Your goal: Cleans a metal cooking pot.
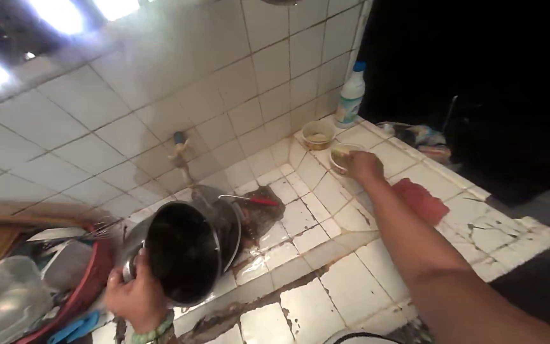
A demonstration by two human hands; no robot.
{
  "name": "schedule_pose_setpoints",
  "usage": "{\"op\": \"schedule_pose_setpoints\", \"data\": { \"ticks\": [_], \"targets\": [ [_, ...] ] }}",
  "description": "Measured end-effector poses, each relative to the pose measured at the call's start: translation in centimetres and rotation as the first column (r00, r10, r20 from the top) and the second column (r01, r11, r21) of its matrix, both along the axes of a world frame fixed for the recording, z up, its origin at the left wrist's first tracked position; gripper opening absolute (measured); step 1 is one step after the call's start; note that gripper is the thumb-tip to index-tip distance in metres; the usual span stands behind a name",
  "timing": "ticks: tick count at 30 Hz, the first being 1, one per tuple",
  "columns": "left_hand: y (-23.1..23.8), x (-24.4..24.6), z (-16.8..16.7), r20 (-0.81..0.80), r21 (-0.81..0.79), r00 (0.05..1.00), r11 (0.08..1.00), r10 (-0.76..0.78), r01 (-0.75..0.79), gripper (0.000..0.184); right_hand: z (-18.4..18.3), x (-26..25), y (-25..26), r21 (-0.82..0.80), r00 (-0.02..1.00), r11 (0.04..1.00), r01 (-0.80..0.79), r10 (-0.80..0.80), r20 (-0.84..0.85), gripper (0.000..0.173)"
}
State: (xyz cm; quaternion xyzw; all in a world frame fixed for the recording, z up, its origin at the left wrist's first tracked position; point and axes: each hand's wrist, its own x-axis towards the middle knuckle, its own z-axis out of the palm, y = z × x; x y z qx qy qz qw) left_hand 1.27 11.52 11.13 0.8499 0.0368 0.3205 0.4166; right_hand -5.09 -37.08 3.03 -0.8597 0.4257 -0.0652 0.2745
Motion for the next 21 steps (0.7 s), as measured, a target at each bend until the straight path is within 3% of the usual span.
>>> {"op": "schedule_pose_setpoints", "data": {
  "ticks": [2,3,5,6,9,11,12,14,16,17,19,21],
  "targets": [
    [-0.5,-0.4,0.0,-0.057,-0.194,0.998,0.981,-0.006,-0.005,0.024,1.1,0.6,2.4,-0.028,0.965,0.998,0.049,-0.04,0.26,0.046],
    [-1.0,-0.6,-0.2,-0.072,-0.262,0.997,0.965,-0.014,-0.006,0.021,1.7,1.2,4.7,-0.018,0.921,1.0,0.0,0.007,0.39,0.043],
    [-2.4,-0.9,-0.6,-0.077,-0.372,0.997,0.928,-0.016,-0.014,0.019,2.7,2.9,12.0,0.058,0.774,0.966,-0.252,0.165,0.612,0.03],
    [-3.1,-1.0,-0.9,-0.078,-0.409,0.997,0.912,-0.007,-0.026,0.018,2.7,3.4,16.5,0.119,0.698,0.889,-0.442,0.258,0.669,0.026],
    [-5.0,-1.3,-0.9,-0.068,-0.48,0.997,0.876,0.023,-0.053,0.017,1.4,2.7,29.1,0.209,0.424,0.404,-0.891,0.571,0.703,0.029],
    [-4.5,-1.5,-0.5,-0.069,-0.504,0.997,0.861,0.036,-0.066,0.017,-0.8,2.7,33.1,0.232,0.235,0.108,-0.967,0.736,0.635,0.03],
    [-3.7,-1.6,-0.3,-0.078,-0.508,0.996,0.859,0.03,-0.066,0.017,-2.2,3.8,33.2,0.194,0.136,0.039,-0.98,0.844,0.519,0.029],
    [-2.1,-2.1,-0.3,-0.107,-0.53,0.994,0.847,-0.018,-0.041,0.015,-3.7,7.1,31.3,0.013,-0.003,-0.006,-1.0,0.983,0.182,0.025],
    [-1.2,-2.5,-0.5,-0.133,-0.609,0.986,0.793,-0.095,-0.006,0.009,-2.5,11.2,29.3,-0.24,-0.017,-0.03,-0.97,0.998,-0.058,0.026],
    [-1.1,-2.6,-0.7,-0.124,-0.649,0.984,0.761,-0.132,0.02,0.008,-1.9,13.1,28.8,-0.351,0.014,-0.02,-0.936,0.996,-0.093,0.029],
    [-1.4,-2.5,-0.9,-0.058,-0.696,0.985,0.714,-0.161,0.075,0.008,-1.2,15.2,29.1,-0.364,0.099,0.051,-0.93,0.988,-0.117,0.04],
    [-1.9,-2.3,-0.9,0.013,-0.708,0.988,0.697,-0.153,0.117,0.006,-2.0,14.1,30.7,-0.192,0.176,0.156,-0.969,0.98,-0.091,0.053]
  ]
}}
